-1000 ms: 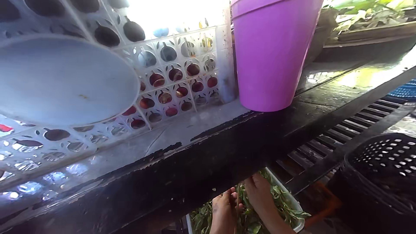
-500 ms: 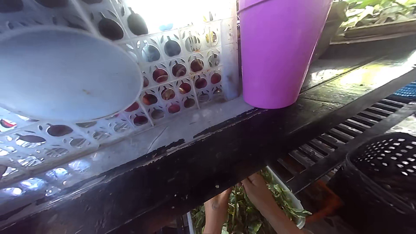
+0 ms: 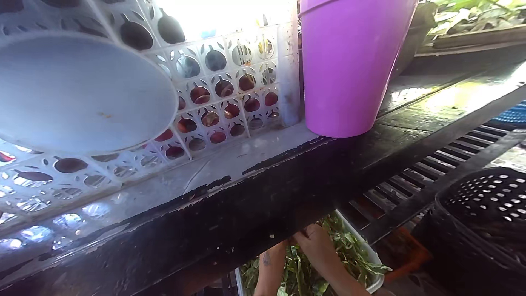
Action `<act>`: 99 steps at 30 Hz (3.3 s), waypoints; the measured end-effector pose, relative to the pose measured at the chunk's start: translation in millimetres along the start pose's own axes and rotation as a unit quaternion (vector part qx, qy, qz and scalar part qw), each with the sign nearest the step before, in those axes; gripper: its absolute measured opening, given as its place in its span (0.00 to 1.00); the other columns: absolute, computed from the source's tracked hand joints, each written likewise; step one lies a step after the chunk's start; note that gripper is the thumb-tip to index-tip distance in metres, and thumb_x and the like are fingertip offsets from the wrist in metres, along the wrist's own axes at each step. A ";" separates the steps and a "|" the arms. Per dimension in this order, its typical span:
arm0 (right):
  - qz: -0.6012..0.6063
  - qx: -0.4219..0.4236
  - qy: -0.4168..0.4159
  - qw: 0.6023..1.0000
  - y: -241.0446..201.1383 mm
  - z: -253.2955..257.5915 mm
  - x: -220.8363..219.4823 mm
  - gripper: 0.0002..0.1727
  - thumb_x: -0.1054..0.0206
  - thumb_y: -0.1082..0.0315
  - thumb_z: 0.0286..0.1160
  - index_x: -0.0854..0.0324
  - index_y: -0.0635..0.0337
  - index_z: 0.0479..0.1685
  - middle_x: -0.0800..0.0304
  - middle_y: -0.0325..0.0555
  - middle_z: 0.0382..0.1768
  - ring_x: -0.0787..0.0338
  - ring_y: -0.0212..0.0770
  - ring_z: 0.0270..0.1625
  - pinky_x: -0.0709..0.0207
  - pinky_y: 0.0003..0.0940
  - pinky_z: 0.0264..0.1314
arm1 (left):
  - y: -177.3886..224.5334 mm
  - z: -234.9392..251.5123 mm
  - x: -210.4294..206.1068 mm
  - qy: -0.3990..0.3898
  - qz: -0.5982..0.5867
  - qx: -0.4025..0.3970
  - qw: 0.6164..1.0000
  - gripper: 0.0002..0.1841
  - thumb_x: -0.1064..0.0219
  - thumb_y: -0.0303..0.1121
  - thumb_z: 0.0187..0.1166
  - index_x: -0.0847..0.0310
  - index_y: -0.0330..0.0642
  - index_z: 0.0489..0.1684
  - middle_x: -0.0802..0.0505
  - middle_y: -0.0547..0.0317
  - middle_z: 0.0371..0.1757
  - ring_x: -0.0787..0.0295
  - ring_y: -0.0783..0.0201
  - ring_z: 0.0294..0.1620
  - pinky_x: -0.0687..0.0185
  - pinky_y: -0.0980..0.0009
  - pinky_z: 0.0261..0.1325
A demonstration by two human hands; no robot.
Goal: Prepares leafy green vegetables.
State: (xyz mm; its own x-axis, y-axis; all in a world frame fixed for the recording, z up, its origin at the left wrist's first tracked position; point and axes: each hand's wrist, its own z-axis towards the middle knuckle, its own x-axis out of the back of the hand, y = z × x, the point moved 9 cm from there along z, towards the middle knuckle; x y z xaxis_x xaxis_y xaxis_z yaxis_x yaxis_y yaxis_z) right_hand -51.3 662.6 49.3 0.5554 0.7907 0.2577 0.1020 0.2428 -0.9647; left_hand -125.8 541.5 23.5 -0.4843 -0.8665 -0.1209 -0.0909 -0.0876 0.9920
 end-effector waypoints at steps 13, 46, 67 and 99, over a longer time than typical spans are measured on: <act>-0.023 0.024 -0.003 0.999 0.8 -11.2 -21.5 0.08 0.33 0.66 0.78 0.09 0.57 0.38 0.06 0.37 0.28 0.06 0.30 0.31 0.10 0.31 0.38 | 0.0 -4.2 -3.1 0.016 -0.120 0.061 0.991 0.19 0.53 0.32 0.94 0.16 0.31 0.54 0.06 0.47 0.44 0.09 0.60 0.40 0.13 0.66 0.44; -0.373 0.321 0.138 0.860 -43.4 -22.8 54.0 0.11 0.37 0.53 0.74 0.06 0.35 0.36 0.07 0.29 0.60 0.13 0.45 0.70 0.21 0.56 0.69 | 30.6 -9.7 -7.8 -0.092 0.196 -0.167 0.962 0.13 0.38 0.38 0.85 0.05 0.48 0.50 0.04 0.68 0.39 0.12 0.76 0.30 0.17 0.77 0.35; -0.306 0.331 0.104 0.887 -39.1 -19.2 56.8 0.15 0.42 0.56 0.85 0.07 0.41 0.46 0.04 0.31 0.48 0.08 0.40 0.60 0.16 0.49 0.62 | 14.6 -8.3 -20.3 -0.151 0.057 -0.066 0.985 0.16 0.47 0.34 0.90 0.10 0.40 0.46 0.20 0.70 0.21 0.33 0.79 0.18 0.39 0.82 0.22; -0.142 0.023 -0.008 0.990 -17.4 -4.4 50.0 0.10 0.34 0.65 0.73 0.09 0.54 0.29 0.13 0.36 0.28 0.15 0.32 0.35 0.23 0.35 0.42 | 8.4 -13.9 -27.1 -0.198 0.099 -0.047 0.974 0.15 0.43 0.36 0.90 0.09 0.41 0.45 0.17 0.71 0.23 0.30 0.81 0.20 0.35 0.83 0.25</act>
State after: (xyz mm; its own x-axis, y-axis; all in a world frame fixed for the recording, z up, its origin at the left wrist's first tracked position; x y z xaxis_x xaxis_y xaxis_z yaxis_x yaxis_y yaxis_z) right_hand -21.7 695.4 78.8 0.4969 0.6950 0.5197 0.2153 0.4815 -0.8496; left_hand -101.3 557.4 35.6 -0.7830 -0.6158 0.0877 0.1094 0.0024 0.9940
